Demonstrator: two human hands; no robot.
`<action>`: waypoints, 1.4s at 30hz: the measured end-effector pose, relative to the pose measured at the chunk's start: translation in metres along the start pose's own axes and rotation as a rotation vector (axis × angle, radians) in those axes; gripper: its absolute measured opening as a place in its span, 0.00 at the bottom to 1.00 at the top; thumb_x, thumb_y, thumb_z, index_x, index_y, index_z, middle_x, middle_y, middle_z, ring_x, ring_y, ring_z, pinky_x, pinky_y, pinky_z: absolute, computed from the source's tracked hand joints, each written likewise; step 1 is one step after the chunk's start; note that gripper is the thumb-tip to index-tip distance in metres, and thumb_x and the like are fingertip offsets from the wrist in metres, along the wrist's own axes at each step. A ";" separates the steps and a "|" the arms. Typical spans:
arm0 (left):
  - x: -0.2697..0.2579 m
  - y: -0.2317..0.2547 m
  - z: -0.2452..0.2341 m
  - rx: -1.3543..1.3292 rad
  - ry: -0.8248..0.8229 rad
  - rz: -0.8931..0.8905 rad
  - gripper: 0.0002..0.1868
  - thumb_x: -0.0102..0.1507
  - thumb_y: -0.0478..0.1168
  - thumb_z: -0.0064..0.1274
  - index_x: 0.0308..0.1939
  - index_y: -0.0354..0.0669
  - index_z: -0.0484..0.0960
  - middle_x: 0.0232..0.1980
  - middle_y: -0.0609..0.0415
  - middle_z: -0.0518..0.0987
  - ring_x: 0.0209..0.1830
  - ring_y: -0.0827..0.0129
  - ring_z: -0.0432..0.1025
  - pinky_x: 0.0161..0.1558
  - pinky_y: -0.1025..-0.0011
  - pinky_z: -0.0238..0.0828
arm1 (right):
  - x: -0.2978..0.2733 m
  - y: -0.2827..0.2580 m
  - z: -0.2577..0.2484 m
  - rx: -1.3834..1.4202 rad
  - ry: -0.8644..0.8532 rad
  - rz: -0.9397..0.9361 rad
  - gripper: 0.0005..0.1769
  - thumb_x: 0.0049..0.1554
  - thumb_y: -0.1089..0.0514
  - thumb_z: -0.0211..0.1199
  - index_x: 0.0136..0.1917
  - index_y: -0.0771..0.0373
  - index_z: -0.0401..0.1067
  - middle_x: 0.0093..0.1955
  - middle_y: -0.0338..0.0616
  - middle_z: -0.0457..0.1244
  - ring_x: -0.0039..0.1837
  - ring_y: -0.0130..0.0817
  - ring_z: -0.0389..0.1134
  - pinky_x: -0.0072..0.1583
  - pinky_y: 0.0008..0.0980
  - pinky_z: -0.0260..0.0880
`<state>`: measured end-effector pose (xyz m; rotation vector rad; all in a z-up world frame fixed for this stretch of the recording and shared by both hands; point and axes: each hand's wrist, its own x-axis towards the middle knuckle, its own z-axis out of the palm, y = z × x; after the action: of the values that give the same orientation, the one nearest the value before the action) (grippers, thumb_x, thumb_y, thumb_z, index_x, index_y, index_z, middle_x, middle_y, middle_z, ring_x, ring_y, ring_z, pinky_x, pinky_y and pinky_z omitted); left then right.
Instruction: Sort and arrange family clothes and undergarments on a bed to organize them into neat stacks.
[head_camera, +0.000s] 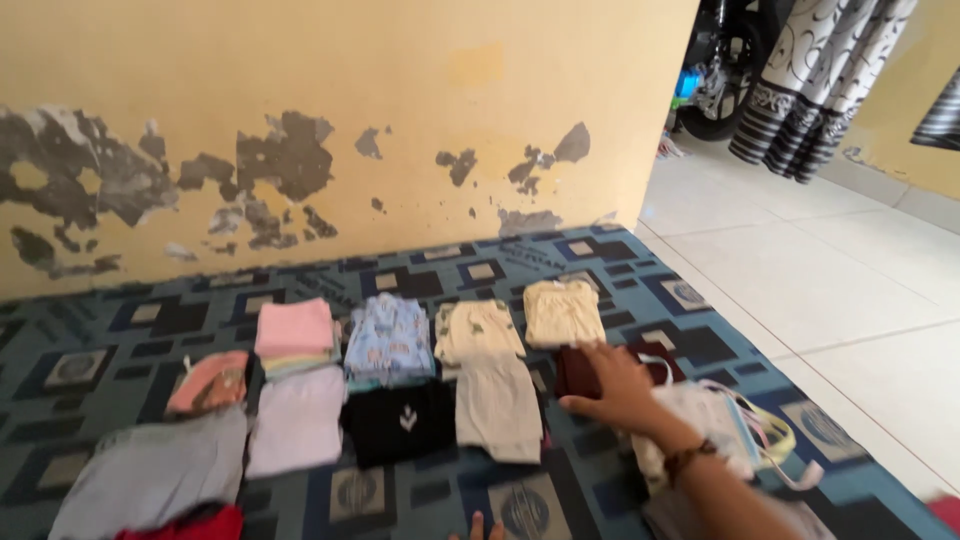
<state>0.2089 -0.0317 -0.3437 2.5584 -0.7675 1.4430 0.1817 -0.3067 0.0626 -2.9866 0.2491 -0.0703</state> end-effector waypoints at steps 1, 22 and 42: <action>0.007 -0.012 0.017 0.001 0.006 0.043 0.25 0.72 0.63 0.50 0.70 0.66 0.73 0.74 0.53 0.69 0.77 0.42 0.59 0.77 0.37 0.47 | 0.010 -0.008 0.002 0.004 0.007 -0.001 0.68 0.39 0.15 0.63 0.82 0.48 0.46 0.84 0.45 0.45 0.83 0.50 0.44 0.75 0.58 0.49; 0.395 -0.031 -0.032 -0.667 -0.365 -0.252 0.39 0.61 0.53 0.56 0.71 0.39 0.65 0.77 0.42 0.59 0.78 0.44 0.48 0.71 0.44 0.41 | 0.247 0.067 0.157 0.329 0.433 0.432 0.59 0.51 0.25 0.67 0.78 0.63 0.51 0.77 0.68 0.48 0.78 0.62 0.46 0.75 0.53 0.46; 0.434 -0.044 0.074 -1.124 -0.431 -0.836 0.36 0.57 0.54 0.59 0.66 0.41 0.74 0.64 0.47 0.78 0.64 0.58 0.73 0.62 0.66 0.67 | 0.270 0.027 0.041 1.165 0.242 0.417 0.25 0.47 0.56 0.73 0.57 0.69 0.76 0.50 0.52 0.72 0.48 0.42 0.75 0.48 0.41 0.77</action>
<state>0.4704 -0.1801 -0.0193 1.8254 -0.2790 0.0866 0.4459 -0.3729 0.0277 -1.7309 0.5952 -0.3772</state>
